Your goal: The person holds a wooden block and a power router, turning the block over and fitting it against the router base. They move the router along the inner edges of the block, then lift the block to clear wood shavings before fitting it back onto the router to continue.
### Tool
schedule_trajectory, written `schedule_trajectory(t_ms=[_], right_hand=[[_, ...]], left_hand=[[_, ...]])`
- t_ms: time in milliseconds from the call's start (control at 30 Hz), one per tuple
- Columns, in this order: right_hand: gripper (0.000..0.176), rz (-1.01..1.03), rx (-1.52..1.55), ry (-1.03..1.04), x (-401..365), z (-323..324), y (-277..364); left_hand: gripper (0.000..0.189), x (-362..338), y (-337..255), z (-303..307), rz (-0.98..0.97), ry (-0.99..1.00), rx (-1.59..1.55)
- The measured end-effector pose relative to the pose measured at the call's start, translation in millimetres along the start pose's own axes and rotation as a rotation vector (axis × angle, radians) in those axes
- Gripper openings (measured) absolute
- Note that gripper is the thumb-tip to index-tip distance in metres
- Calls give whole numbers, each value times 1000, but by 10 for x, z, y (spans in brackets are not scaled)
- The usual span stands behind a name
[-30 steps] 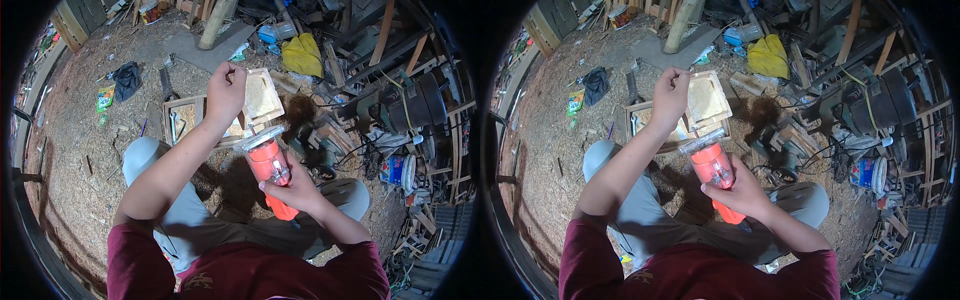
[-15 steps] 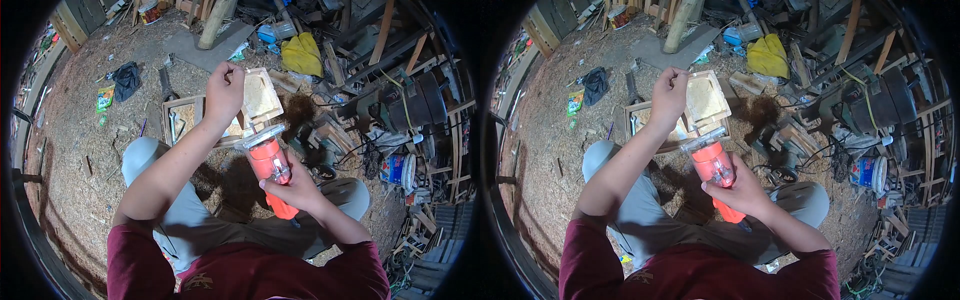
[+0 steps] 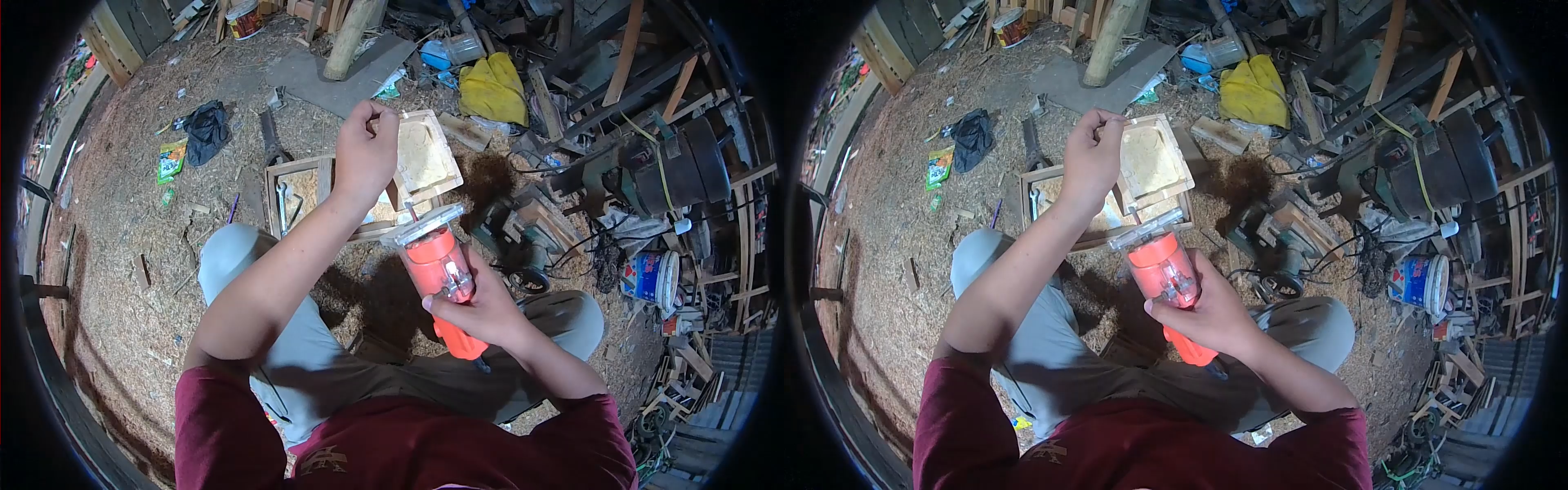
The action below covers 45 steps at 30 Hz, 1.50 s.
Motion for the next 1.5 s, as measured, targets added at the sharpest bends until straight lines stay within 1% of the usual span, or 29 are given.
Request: schedule_trajectory(t_ms=[100,300,500,833,1000,1200,1300,1400,1500], right_hand=[[63,-12,8,-4,4,7,1],[62,2,-7,3,4,-5,16],[63,-20,11,-2,2,8,-13],[62,-23,5,-2,9,6,-24],[61,-1,-21,-6,1,4,2],[61,8,-3,-2,8,-5,-7],[59,1,-13,5,2,-9,25],[58,10,-11,0,-5,-12,21],[58,7,-6,-4,-8,-7,12]], left_hand=[[18,0,-1,-3,-22,6,-14],[18,-4,6,0,3,11,-14],[18,-12,-5,7,-26,1,1],[17,2,33,7,-17,7,-16],[17,-1,30,14,23,9,-23],[19,3,23,21,-3,-17,5],[21,14,58,23,53,-9,11],[22,8,40,39,43,-15,51],[22,5,41,50,73,-8,61]])
Point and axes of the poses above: each hand's wrist, its own x-axis towards the middle knuckle, its own z-axis out of the back of the hand, y = z × x, the point moved 6 cm from there along x, towards the middle knuckle, and after that the axes turned 7 degrees about z, right-handed, at the moved point
